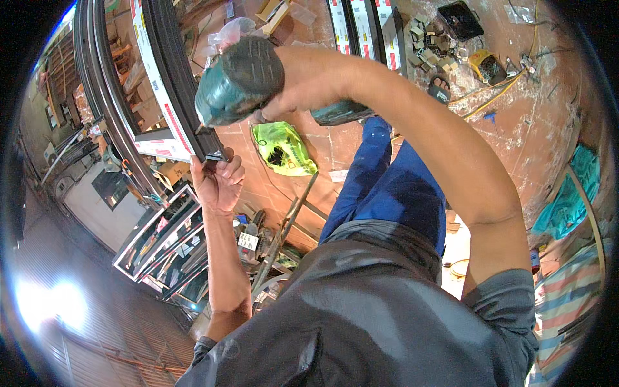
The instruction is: The person assembles metal frame components by aligning and securing them with a power drill. They handle multiple frame pieces, positioning them together and drilling to fasten the joints.
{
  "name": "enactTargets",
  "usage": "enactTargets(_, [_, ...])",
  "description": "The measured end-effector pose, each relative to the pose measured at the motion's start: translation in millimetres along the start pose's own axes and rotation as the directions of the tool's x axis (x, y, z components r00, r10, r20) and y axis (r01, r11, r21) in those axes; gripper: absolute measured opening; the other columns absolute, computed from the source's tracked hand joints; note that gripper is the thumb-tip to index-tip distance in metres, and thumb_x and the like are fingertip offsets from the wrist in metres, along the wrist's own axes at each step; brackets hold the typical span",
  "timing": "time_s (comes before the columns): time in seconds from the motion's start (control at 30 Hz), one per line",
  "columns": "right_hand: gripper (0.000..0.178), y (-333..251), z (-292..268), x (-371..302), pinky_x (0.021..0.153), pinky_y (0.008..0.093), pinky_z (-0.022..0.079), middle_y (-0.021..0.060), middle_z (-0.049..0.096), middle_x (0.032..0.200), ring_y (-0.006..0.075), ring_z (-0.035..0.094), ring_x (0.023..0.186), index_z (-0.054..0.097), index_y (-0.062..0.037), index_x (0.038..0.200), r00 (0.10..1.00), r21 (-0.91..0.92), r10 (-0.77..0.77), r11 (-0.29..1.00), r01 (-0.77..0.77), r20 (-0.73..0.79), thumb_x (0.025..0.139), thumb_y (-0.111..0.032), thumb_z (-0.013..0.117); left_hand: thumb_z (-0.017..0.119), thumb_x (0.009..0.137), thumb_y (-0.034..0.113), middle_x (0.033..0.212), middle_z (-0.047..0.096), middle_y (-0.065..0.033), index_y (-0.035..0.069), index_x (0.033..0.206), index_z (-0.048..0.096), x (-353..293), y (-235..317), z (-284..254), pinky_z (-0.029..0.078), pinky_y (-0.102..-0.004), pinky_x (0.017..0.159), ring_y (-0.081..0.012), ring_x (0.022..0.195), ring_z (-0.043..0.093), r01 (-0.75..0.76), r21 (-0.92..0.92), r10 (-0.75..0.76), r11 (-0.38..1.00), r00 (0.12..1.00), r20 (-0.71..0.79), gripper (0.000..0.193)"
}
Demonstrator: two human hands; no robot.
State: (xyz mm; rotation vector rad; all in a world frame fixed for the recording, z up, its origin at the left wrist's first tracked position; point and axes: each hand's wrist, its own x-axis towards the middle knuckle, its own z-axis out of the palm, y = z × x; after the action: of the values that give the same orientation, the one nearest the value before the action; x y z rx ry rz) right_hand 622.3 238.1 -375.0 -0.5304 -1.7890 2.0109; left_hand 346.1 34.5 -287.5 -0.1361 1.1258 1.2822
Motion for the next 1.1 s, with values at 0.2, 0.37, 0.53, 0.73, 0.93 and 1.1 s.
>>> enactTargets(0.2, [0.061, 20, 119, -68, 0.073, 0.0483, 0.054, 0.0115, 0.068, 0.093, 0.0365, 0.070, 0.086, 0.065, -0.0177, 0.140, 0.901, -0.177, -0.199, 0.974, 0.139, -0.386, 0.081, -0.023, 0.077, 0.065, 0.099, 0.061, 0.105, 0.075, -0.0163, 0.004, 0.132, 0.066, -7, -1, -17, 0.049, -0.0355, 0.064, -0.0254, 0.080, 0.064, 0.006, -0.030, -0.005, 1.000, 0.999, 0.041, 0.066])
enactTargets(0.37, [0.056, 29, 122, -60, 0.073, 0.0422, 0.054, 0.0132, 0.070, 0.093, 0.0342, 0.072, 0.086, 0.070, -0.0080, 0.133, 0.884, -0.274, -0.235, 0.953, 0.128, -0.405, 0.080, -0.023, 0.081, 0.062, 0.096, 0.070, 0.089, 0.074, -0.0104, 0.005, 0.131, 0.067, 0, 2, -11, 0.047, -0.0346, 0.060, -0.0229, 0.074, 0.063, -0.043, 0.017, 0.044, 0.999, 0.998, -0.054, 0.074])
enactTargets(0.53, [0.049, 24, 95, -49, 0.072, 0.0477, 0.055, 0.0125, 0.071, 0.089, 0.0357, 0.072, 0.084, 0.072, -0.0176, 0.128, 0.890, -0.276, -0.246, 0.950, 0.143, -0.383, 0.081, -0.028, 0.080, 0.063, 0.094, 0.072, 0.085, 0.065, -0.0065, 0.007, 0.132, 0.065, -6, 5, -8, 0.042, -0.0323, 0.062, -0.0200, 0.074, 0.055, -0.020, 0.119, 0.034, 0.993, 0.993, -0.115, 0.076])
enactTargets(0.73, [0.041, 30, 62, -54, 0.083, 0.0386, 0.059, 0.0151, 0.077, 0.105, 0.0359, 0.074, 0.092, 0.075, -0.0084, 0.116, 0.938, 0.073, -0.074, 0.992, 0.105, -0.339, 0.079, -0.021, 0.084, 0.058, 0.107, 0.051, 0.100, 0.059, -0.0087, -0.004, 0.135, 0.058, -51, -14, -4, 0.045, -0.0332, 0.067, -0.0211, 0.082, 0.055, 0.000, 0.139, 0.029, 0.990, 0.978, -0.205, 0.062])
enactTargets(0.93, [0.039, 49, 55, -99, 0.089, 0.0429, 0.057, 0.0116, 0.076, 0.104, 0.0313, 0.073, 0.095, 0.074, -0.0045, 0.109, 0.887, -0.370, -0.358, 0.897, 0.240, -0.291, 0.077, -0.022, 0.087, 0.055, 0.111, 0.021, 0.103, 0.062, -0.0110, -0.002, 0.141, 0.056, -86, -23, 4, 0.050, -0.0302, 0.067, -0.0190, 0.085, 0.060, -0.150, 0.106, 0.168, 0.983, 0.966, -0.194, 0.038])
enactTargets(1.1, [0.052, 44, 88, -122, 0.097, 0.0413, 0.057, 0.0155, 0.076, 0.116, 0.0312, 0.074, 0.106, 0.072, -0.0030, 0.123, 0.947, 0.247, -0.057, 0.959, 0.140, -0.316, 0.078, -0.024, 0.088, 0.056, 0.110, 0.039, 0.081, 0.057, 0.0001, 0.007, 0.117, 0.064, -60, -24, 31, 0.039, -0.0265, 0.058, -0.0134, 0.070, 0.050, -0.194, -0.117, 0.187, 0.974, 0.980, -0.072, 0.033])
